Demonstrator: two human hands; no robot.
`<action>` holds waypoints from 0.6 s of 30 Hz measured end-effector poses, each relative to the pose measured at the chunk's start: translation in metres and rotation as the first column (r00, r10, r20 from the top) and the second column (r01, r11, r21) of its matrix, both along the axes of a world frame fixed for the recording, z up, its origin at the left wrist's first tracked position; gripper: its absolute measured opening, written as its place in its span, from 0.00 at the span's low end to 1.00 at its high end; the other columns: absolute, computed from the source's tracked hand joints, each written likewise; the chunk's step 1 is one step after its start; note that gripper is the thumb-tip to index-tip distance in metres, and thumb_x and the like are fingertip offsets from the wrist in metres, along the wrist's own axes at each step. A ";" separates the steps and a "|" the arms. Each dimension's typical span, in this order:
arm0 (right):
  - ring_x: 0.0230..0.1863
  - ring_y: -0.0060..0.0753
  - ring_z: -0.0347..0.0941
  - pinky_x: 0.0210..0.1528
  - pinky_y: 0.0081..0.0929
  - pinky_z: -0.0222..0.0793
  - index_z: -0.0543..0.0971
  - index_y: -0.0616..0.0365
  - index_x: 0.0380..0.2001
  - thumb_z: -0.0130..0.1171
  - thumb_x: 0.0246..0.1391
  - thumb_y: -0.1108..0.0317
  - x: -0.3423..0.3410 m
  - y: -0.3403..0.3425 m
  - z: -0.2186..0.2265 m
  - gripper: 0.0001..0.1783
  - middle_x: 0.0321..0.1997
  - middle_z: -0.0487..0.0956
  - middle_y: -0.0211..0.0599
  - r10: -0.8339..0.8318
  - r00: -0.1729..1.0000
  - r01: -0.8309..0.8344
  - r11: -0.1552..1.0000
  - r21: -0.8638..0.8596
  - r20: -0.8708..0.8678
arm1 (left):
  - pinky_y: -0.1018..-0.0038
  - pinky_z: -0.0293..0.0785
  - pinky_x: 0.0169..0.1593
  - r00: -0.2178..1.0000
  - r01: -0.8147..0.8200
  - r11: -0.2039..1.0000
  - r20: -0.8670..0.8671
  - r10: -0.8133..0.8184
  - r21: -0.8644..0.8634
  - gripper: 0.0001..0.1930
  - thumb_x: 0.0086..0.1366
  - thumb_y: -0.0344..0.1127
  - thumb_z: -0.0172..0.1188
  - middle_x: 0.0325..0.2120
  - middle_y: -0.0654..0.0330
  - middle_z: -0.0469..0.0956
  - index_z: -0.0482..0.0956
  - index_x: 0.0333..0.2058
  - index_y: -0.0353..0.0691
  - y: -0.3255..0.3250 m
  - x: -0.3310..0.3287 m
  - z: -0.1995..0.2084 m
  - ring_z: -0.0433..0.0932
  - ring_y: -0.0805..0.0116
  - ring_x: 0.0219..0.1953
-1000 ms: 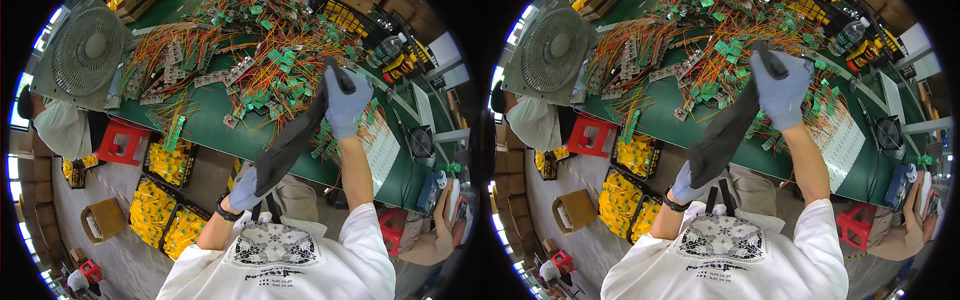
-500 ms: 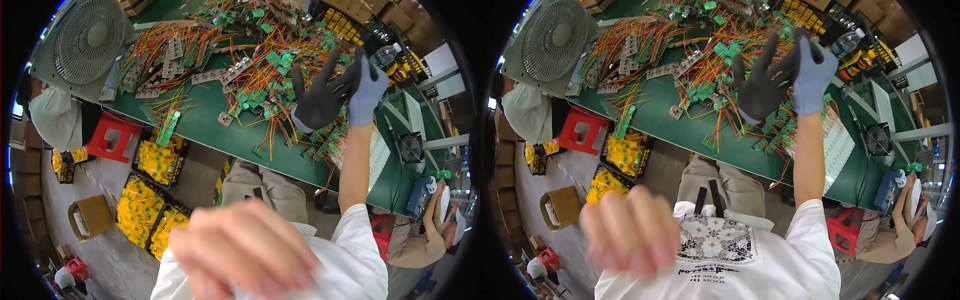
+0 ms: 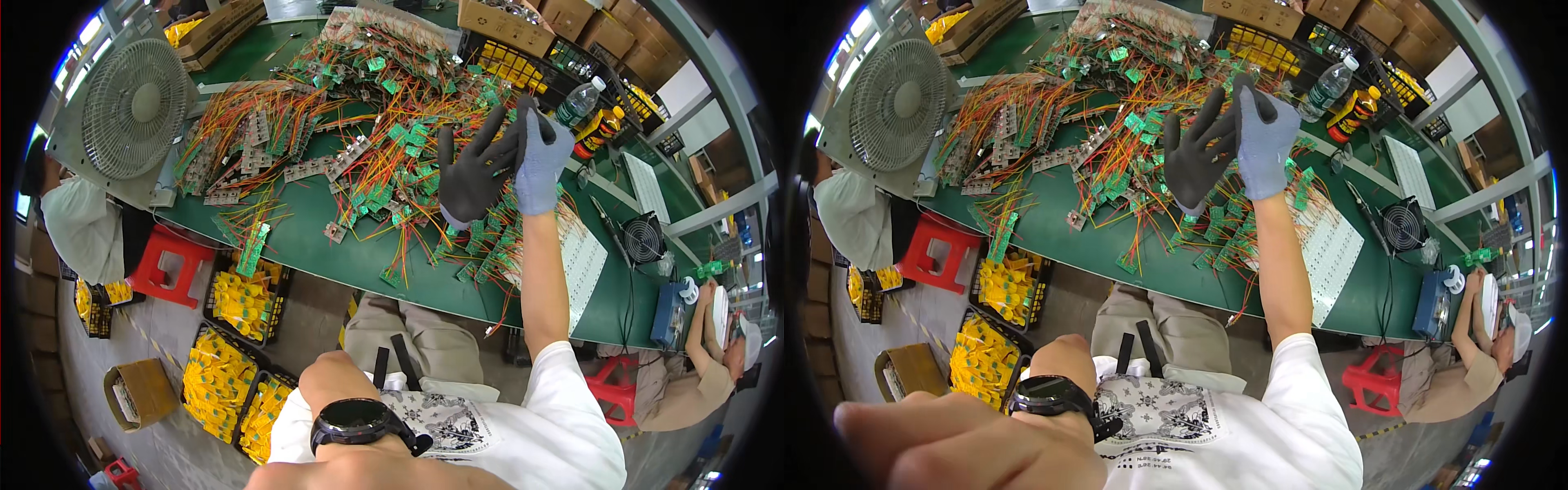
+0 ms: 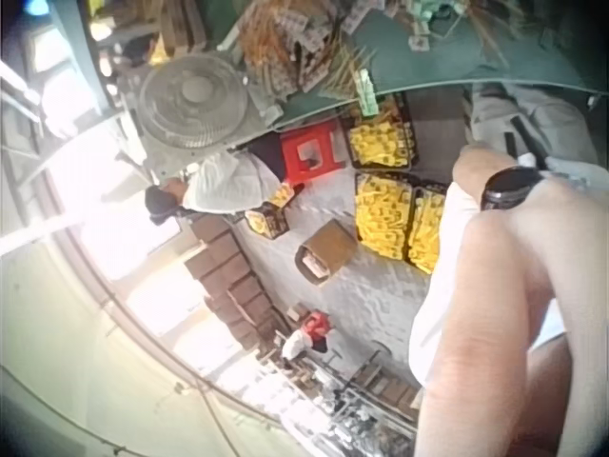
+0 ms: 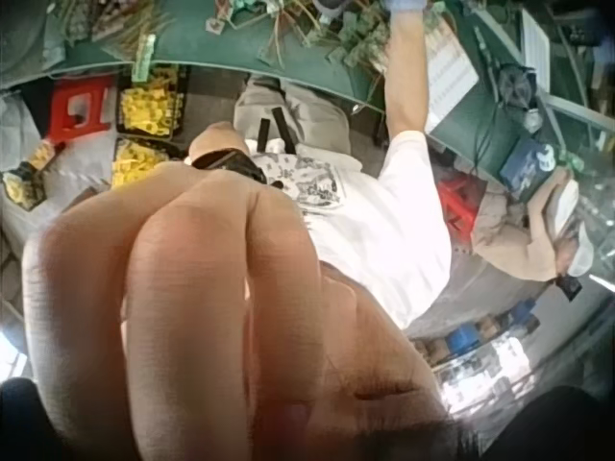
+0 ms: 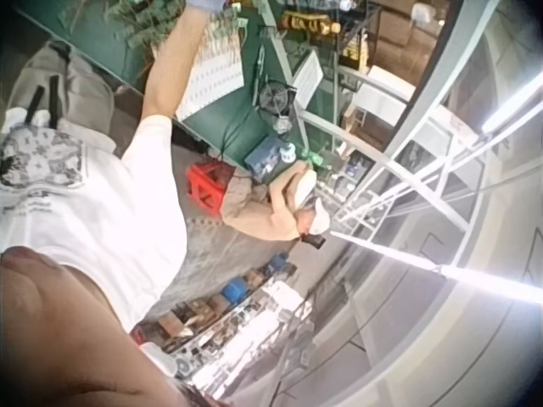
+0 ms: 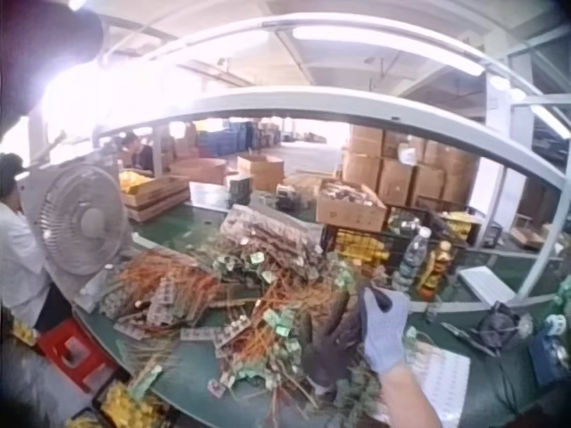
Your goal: The person sorts and prepares small electronic circuit boards with colorful wires by hand on a work bench, wearing gloves.
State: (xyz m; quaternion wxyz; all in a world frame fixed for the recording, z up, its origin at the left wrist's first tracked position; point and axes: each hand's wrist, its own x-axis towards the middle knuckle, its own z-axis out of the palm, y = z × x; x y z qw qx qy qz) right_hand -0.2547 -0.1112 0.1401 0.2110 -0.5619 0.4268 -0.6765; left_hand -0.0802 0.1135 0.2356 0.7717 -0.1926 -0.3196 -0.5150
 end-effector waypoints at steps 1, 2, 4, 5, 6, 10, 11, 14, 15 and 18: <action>0.22 0.16 0.60 0.24 0.23 0.54 0.76 0.67 0.21 0.58 0.57 0.66 0.002 0.000 0.000 0.15 0.17 0.72 0.27 -0.007 1.000 0.007 1.000 0.004 0.003 | 0.75 0.74 0.41 1.000 0.007 1.000 -0.016 -0.007 -0.004 0.02 0.58 0.26 0.58 0.33 0.61 0.76 0.77 0.28 0.40 0.002 -0.001 0.001 0.75 0.65 0.37; 0.21 0.16 0.61 0.24 0.23 0.55 0.76 0.68 0.22 0.58 0.57 0.66 0.003 -0.001 0.000 0.15 0.17 0.72 0.28 0.002 1.000 -0.002 1.000 -0.001 -0.023 | 0.75 0.74 0.41 0.999 0.015 1.000 -0.032 -0.016 -0.009 0.02 0.58 0.26 0.58 0.33 0.61 0.76 0.77 0.28 0.40 0.004 -0.003 0.002 0.75 0.65 0.37; 0.19 0.18 0.62 0.23 0.25 0.56 0.77 0.69 0.24 0.58 0.57 0.67 0.004 -0.005 -0.002 0.14 0.16 0.73 0.31 0.005 0.998 -0.007 0.999 -0.041 -0.061 | 0.75 0.75 0.41 0.998 0.026 0.999 -0.061 -0.028 -0.029 0.02 0.58 0.25 0.58 0.34 0.61 0.76 0.78 0.28 0.40 0.006 -0.005 0.006 0.75 0.66 0.38; 0.19 0.18 0.62 0.23 0.25 0.56 0.77 0.69 0.24 0.58 0.57 0.67 0.004 -0.005 -0.001 0.14 0.16 0.73 0.31 0.002 0.999 -0.005 0.999 -0.049 -0.053 | 0.75 0.75 0.42 0.997 0.029 0.999 -0.073 -0.032 -0.045 0.02 0.58 0.25 0.58 0.35 0.62 0.76 0.78 0.28 0.40 0.007 -0.005 0.008 0.76 0.66 0.38; 0.19 0.19 0.63 0.24 0.25 0.57 0.77 0.69 0.24 0.58 0.57 0.67 0.003 -0.005 0.002 0.14 0.16 0.74 0.32 0.014 0.997 -0.016 1.000 -0.027 -0.070 | 0.75 0.75 0.42 0.996 0.031 0.998 -0.084 -0.036 -0.063 0.02 0.58 0.25 0.59 0.35 0.62 0.77 0.78 0.29 0.41 0.009 -0.005 0.012 0.76 0.67 0.39; 0.20 0.19 0.64 0.24 0.25 0.59 0.78 0.69 0.25 0.58 0.56 0.67 0.006 0.001 0.005 0.14 0.18 0.75 0.33 -0.012 0.999 0.012 1.000 0.012 -0.047 | 0.76 0.76 0.43 0.991 0.028 0.991 -0.129 -0.045 -0.128 0.03 0.57 0.25 0.59 0.37 0.62 0.77 0.79 0.29 0.41 0.011 -0.009 0.020 0.76 0.68 0.40; 0.20 0.19 0.64 0.24 0.25 0.59 0.78 0.69 0.25 0.58 0.56 0.67 0.005 0.003 0.004 0.14 0.18 0.75 0.33 -0.017 0.999 0.017 1.000 -0.002 -0.039 | 0.76 0.76 0.44 0.989 0.033 0.988 -0.139 -0.054 -0.151 0.03 0.57 0.25 0.60 0.38 0.62 0.78 0.79 0.29 0.41 0.010 -0.010 0.022 0.76 0.69 0.41; 0.20 0.19 0.66 0.24 0.24 0.60 0.78 0.69 0.24 0.59 0.56 0.66 0.005 0.009 -0.002 0.14 0.18 0.75 0.32 0.009 0.991 -0.001 0.998 0.059 -0.131 | 0.76 0.77 0.45 0.982 0.047 0.974 -0.171 -0.086 -0.223 0.04 0.57 0.25 0.60 0.39 0.63 0.78 0.80 0.29 0.42 0.012 -0.012 0.029 0.77 0.70 0.42; 0.20 0.19 0.66 0.24 0.24 0.60 0.78 0.69 0.24 0.59 0.56 0.66 0.004 0.008 0.000 0.14 0.18 0.75 0.32 0.002 0.992 0.003 0.999 0.044 -0.126 | 0.76 0.77 0.45 0.978 0.051 0.968 -0.183 -0.098 -0.246 0.04 0.57 0.24 0.60 0.40 0.63 0.78 0.81 0.29 0.42 0.014 -0.014 0.031 0.77 0.70 0.42; 0.19 0.18 0.66 0.23 0.23 0.59 0.78 0.68 0.22 0.58 0.57 0.66 0.009 0.011 0.009 0.15 0.17 0.75 0.31 0.108 0.988 -0.099 0.992 0.083 -0.108 | 0.78 0.73 0.43 0.956 -0.078 0.982 0.265 0.122 -0.171 0.05 0.59 0.25 0.59 0.37 0.65 0.77 0.80 0.31 0.43 0.009 0.027 0.035 0.73 0.73 0.46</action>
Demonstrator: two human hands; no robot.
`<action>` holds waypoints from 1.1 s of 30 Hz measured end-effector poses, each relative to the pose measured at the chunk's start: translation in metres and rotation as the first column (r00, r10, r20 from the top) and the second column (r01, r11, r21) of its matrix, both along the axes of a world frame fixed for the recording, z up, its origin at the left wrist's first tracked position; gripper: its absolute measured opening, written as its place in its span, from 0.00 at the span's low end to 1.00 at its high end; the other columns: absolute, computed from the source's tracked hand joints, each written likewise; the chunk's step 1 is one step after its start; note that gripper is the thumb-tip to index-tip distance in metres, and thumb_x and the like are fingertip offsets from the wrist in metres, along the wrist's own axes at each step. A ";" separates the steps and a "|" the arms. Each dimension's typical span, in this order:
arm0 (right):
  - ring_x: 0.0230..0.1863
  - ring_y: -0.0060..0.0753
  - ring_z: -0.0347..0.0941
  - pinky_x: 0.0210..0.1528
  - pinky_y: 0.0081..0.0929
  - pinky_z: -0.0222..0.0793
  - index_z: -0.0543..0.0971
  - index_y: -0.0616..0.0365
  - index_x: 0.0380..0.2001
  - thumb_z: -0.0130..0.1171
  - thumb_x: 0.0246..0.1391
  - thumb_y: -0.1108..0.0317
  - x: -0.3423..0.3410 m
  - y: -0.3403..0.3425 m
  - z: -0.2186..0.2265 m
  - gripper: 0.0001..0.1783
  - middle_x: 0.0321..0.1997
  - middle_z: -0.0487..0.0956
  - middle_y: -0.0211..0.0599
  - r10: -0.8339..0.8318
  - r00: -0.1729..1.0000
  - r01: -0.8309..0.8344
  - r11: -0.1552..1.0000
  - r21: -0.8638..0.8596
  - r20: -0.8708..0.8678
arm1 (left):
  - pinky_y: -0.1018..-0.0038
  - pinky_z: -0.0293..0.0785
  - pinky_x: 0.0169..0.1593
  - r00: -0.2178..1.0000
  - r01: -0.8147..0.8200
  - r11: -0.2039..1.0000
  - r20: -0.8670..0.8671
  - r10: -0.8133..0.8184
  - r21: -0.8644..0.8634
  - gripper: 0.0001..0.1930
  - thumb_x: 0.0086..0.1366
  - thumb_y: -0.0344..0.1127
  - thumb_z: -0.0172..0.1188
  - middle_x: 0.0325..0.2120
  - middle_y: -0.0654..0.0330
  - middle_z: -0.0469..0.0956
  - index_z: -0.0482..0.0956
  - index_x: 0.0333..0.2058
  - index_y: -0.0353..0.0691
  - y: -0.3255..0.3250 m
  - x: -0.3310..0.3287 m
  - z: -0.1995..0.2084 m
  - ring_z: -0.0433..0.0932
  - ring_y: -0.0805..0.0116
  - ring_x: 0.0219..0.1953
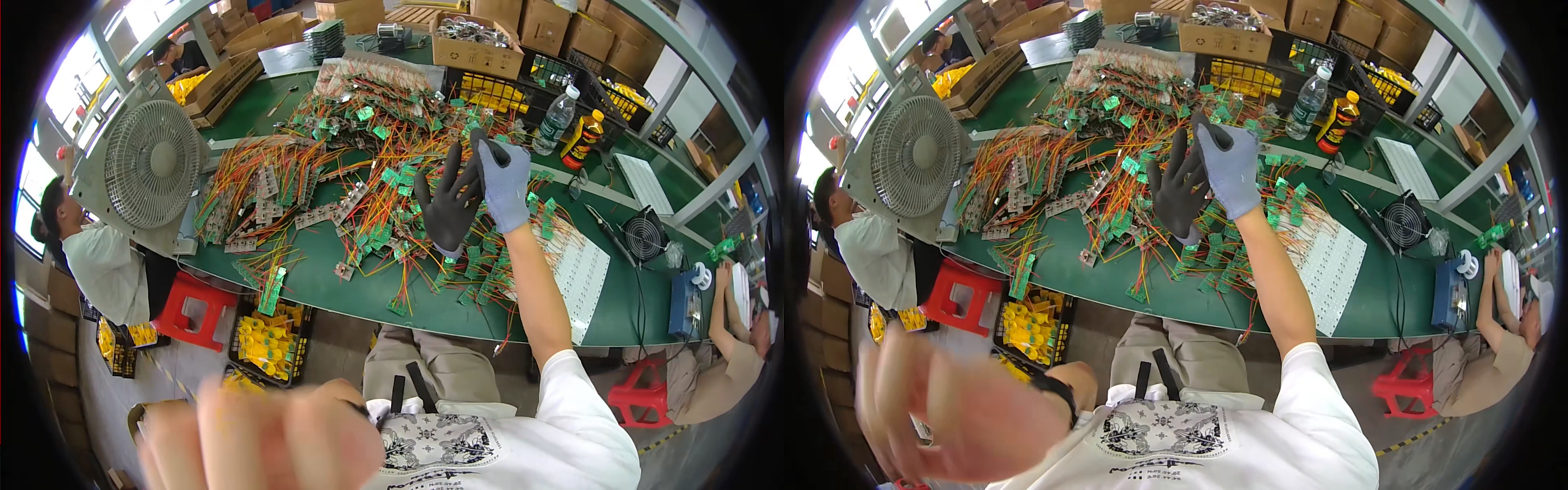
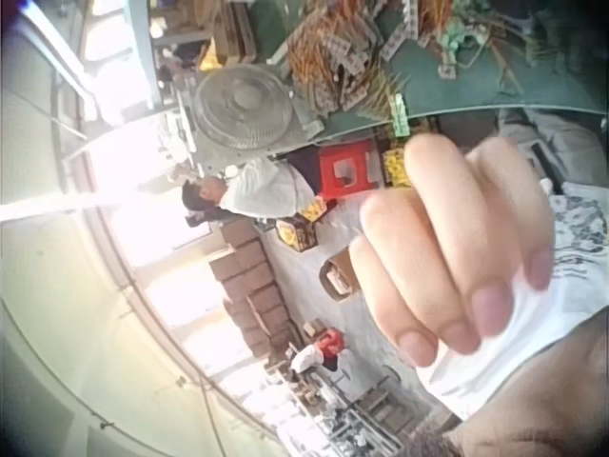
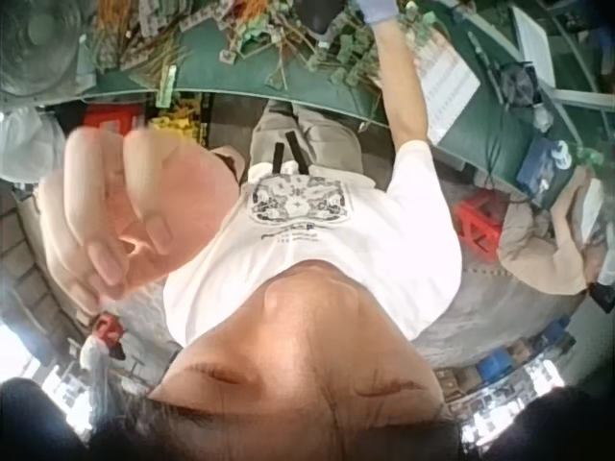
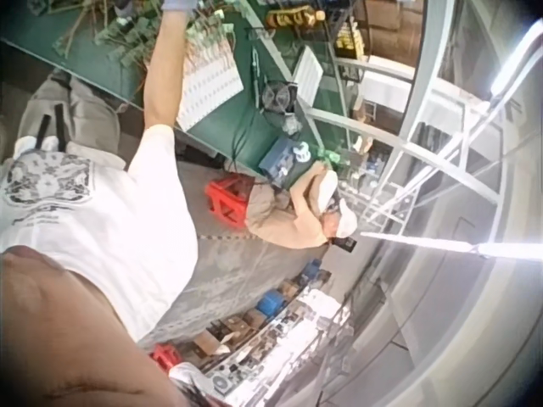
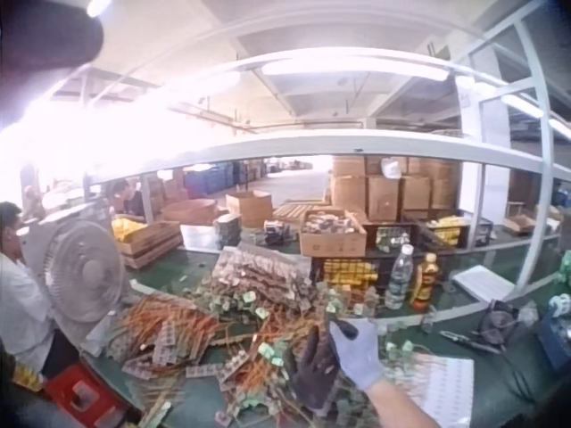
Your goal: The person sorts and prepares small electronic circuit boards with colorful wires by hand on a work bench, wearing gloves.
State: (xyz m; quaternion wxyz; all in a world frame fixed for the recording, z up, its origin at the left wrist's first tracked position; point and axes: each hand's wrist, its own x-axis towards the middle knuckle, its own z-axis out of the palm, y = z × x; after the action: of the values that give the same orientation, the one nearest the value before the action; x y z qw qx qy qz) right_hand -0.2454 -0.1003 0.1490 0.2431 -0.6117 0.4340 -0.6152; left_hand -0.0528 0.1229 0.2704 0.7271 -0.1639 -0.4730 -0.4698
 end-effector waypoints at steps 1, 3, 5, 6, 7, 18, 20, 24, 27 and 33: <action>0.19 0.18 0.66 0.23 0.23 0.59 0.78 0.68 0.22 0.58 0.57 0.66 -0.006 -0.001 -0.004 0.15 0.17 0.75 0.31 -0.019 1.000 0.019 1.000 0.009 -0.010 | 0.80 0.68 0.40 0.942 -0.223 0.945 0.303 0.146 0.237 0.09 0.59 0.21 0.56 0.34 0.67 0.74 0.80 0.33 0.44 0.002 -0.004 0.028 0.69 0.75 0.46; 0.19 0.19 0.66 0.22 0.24 0.58 0.77 0.67 0.21 0.58 0.57 0.66 -0.006 -0.006 -0.007 0.15 0.16 0.74 0.31 0.026 0.998 -0.026 1.000 0.000 0.053 | 0.76 0.68 0.42 0.898 -0.369 0.919 0.306 0.315 0.140 0.08 0.60 0.21 0.54 0.34 0.63 0.73 0.77 0.36 0.39 -0.008 -0.010 0.021 0.70 0.75 0.44; 0.18 0.19 0.65 0.22 0.24 0.58 0.77 0.67 0.21 0.58 0.57 0.66 -0.005 -0.009 -0.010 0.16 0.16 0.74 0.31 0.007 0.999 -0.006 1.000 -0.017 0.039 | 0.78 0.67 0.41 0.886 -0.417 0.906 0.257 0.385 0.080 0.07 0.58 0.21 0.55 0.33 0.64 0.72 0.76 0.34 0.39 -0.012 -0.009 0.017 0.69 0.76 0.42; 0.18 0.19 0.65 0.22 0.24 0.58 0.76 0.67 0.20 0.58 0.57 0.66 -0.006 -0.010 -0.011 0.16 0.15 0.73 0.31 -0.010 1.000 0.011 0.999 -0.037 0.026 | 0.79 0.66 0.40 0.878 -0.441 0.896 0.231 0.419 0.051 0.07 0.57 0.21 0.55 0.32 0.64 0.72 0.75 0.34 0.39 -0.014 -0.008 0.016 0.69 0.76 0.40; 0.18 0.19 0.65 0.22 0.24 0.58 0.76 0.67 0.20 0.58 0.57 0.66 -0.006 -0.011 -0.011 0.16 0.15 0.73 0.31 -0.008 1.000 0.009 0.999 -0.033 0.024 | 0.80 0.66 0.39 0.868 -0.468 0.884 0.204 0.454 0.024 0.07 0.56 0.21 0.56 0.32 0.64 0.71 0.74 0.33 0.40 -0.014 -0.006 0.014 0.69 0.76 0.39; 0.16 0.20 0.63 0.20 0.26 0.57 0.76 0.67 0.20 0.57 0.57 0.65 -0.007 -0.007 -0.006 0.16 0.15 0.72 0.31 -0.004 1.000 0.004 1.000 -0.025 0.014 | 0.87 0.59 0.29 0.740 -0.668 0.741 0.048 0.671 -0.065 0.09 0.50 0.24 0.57 0.24 0.67 0.65 0.65 0.25 0.42 0.002 0.021 0.007 0.64 0.79 0.22; 0.16 0.20 0.64 0.20 0.25 0.57 0.76 0.67 0.21 0.57 0.57 0.65 -0.009 -0.007 -0.007 0.16 0.15 0.73 0.31 0.036 0.998 -0.037 0.999 0.017 0.052 | 0.85 0.61 0.28 0.844 -0.535 0.842 0.073 0.531 0.067 0.09 0.51 0.26 0.58 0.21 0.66 0.65 0.64 0.25 0.42 0.013 0.027 0.005 0.64 0.77 0.19; 0.17 0.20 0.67 0.20 0.24 0.59 0.76 0.67 0.22 0.57 0.58 0.65 -0.007 -0.013 -0.011 0.16 0.16 0.73 0.32 0.002 1.000 -0.003 0.999 -0.046 -0.016 | 0.84 0.62 0.29 0.793 -0.573 0.816 0.304 0.528 0.077 0.08 0.52 0.26 0.57 0.23 0.65 0.66 0.65 0.26 0.41 0.036 0.040 0.012 0.65 0.77 0.21; 0.17 0.20 0.68 0.20 0.23 0.60 0.76 0.66 0.22 0.57 0.58 0.65 -0.009 -0.010 -0.009 0.16 0.16 0.73 0.32 0.028 0.999 -0.028 1.000 0.011 0.025 | 0.83 0.63 0.30 0.732 -0.594 0.800 0.471 0.493 0.086 0.07 0.53 0.26 0.57 0.24 0.64 0.67 0.66 0.27 0.40 0.027 0.019 0.020 0.66 0.77 0.23; 0.22 0.17 0.61 0.25 0.24 0.57 0.76 0.69 0.23 0.58 0.57 0.66 -0.008 -0.010 -0.009 0.15 0.18 0.73 0.29 0.013 1.000 -0.014 0.999 0.047 0.019 | 0.81 0.64 0.32 0.542 -0.664 0.740 0.754 0.372 0.112 0.05 0.55 0.26 0.56 0.26 0.63 0.68 0.68 0.29 0.39 -0.016 -0.044 0.047 0.67 0.76 0.26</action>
State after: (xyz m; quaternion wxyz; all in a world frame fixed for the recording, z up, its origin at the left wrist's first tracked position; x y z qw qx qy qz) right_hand -0.2533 -0.1100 0.1400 0.2656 -0.6029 0.4419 -0.6088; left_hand -0.0967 0.1074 0.3177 0.6210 0.3201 -0.6318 -0.3358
